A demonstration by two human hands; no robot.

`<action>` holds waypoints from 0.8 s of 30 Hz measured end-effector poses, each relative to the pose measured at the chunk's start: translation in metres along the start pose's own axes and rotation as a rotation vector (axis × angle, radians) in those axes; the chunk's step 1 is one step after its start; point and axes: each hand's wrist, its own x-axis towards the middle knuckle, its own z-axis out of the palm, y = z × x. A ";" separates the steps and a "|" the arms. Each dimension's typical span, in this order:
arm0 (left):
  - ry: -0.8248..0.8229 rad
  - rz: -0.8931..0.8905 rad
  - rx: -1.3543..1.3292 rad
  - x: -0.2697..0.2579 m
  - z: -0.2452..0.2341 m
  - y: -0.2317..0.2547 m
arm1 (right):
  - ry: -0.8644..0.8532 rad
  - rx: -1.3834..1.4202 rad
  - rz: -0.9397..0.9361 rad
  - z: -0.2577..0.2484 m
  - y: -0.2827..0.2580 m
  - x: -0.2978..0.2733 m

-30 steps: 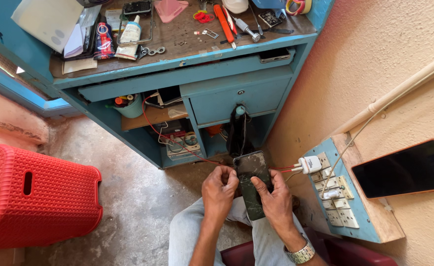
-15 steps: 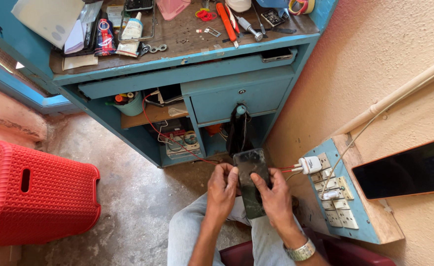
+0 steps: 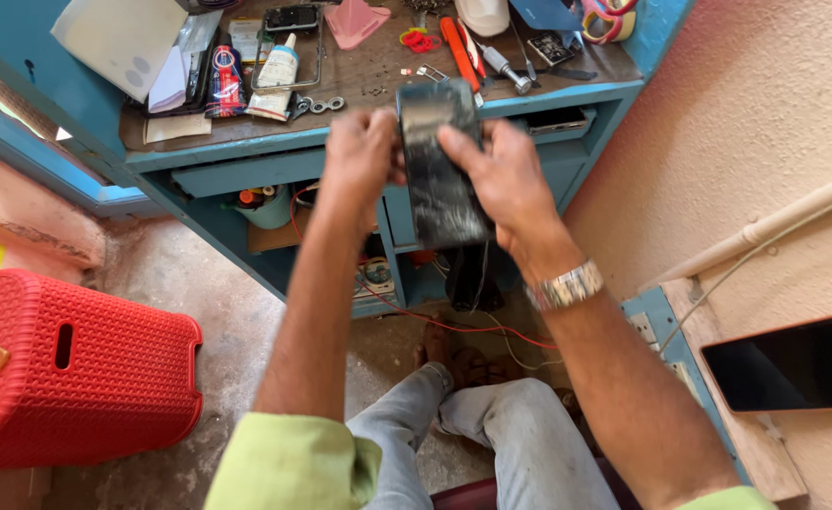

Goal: The person disassembles a phone, removes components such as the battery and internal panels, and uses a tool to pry and clean parts of the device's interior.

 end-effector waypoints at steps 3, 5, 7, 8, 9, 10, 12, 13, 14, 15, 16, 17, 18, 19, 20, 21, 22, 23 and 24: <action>-0.011 -0.055 0.116 0.021 -0.010 0.021 | 0.009 -0.024 -0.023 0.007 -0.006 0.024; 0.000 -0.049 0.129 0.030 -0.014 0.025 | 0.009 -0.003 -0.035 0.010 -0.004 0.032; 0.028 -0.031 0.089 0.042 -0.016 0.025 | 0.014 0.011 -0.046 0.010 -0.002 0.041; 0.044 -0.021 0.069 0.047 -0.018 0.024 | 0.020 0.015 -0.051 0.011 -0.002 0.045; 0.051 -0.026 0.038 0.051 -0.021 0.024 | 0.025 0.019 -0.056 0.011 0.000 0.048; 0.058 -0.031 0.007 0.056 -0.025 0.024 | 0.029 0.013 -0.045 0.010 0.000 0.050; 0.065 -0.036 -0.014 0.064 -0.031 0.024 | 0.041 -0.002 -0.028 0.005 -0.001 0.054; 0.068 -0.038 -0.003 0.068 -0.035 0.024 | 0.051 -0.012 -0.029 0.003 -0.001 0.055; 0.070 -0.040 0.008 0.072 -0.039 0.024 | 0.061 -0.022 -0.030 0.001 -0.002 0.056; 0.076 -0.021 0.031 0.076 -0.042 0.023 | 0.072 -0.033 -0.030 -0.001 -0.002 0.056; 0.083 -0.003 0.055 0.079 -0.045 0.022 | 0.081 -0.037 -0.030 -0.004 -0.003 0.057; 0.089 0.016 0.078 0.082 -0.046 0.022 | 0.090 -0.041 -0.031 -0.006 -0.003 0.056; 0.129 0.026 0.138 0.085 -0.045 0.023 | 0.098 -0.044 -0.032 -0.008 -0.005 0.055; 0.170 0.037 0.197 0.087 -0.042 0.025 | 0.098 -0.038 -0.023 -0.010 -0.008 0.054; 0.212 0.048 0.257 0.088 -0.040 0.028 | 0.097 -0.031 -0.014 -0.012 -0.011 0.050; 0.283 0.031 0.323 0.088 -0.036 0.031 | 0.097 -0.024 -0.007 -0.015 -0.014 0.046; 0.354 0.014 0.388 0.089 -0.030 0.034 | 0.073 -0.018 -0.024 -0.017 -0.017 0.041; 0.425 -0.005 0.452 0.088 -0.026 0.036 | 0.051 -0.012 -0.040 -0.020 -0.019 0.033; 0.430 -0.002 0.504 0.087 -0.026 0.038 | 0.028 -0.007 -0.055 -0.023 -0.020 0.025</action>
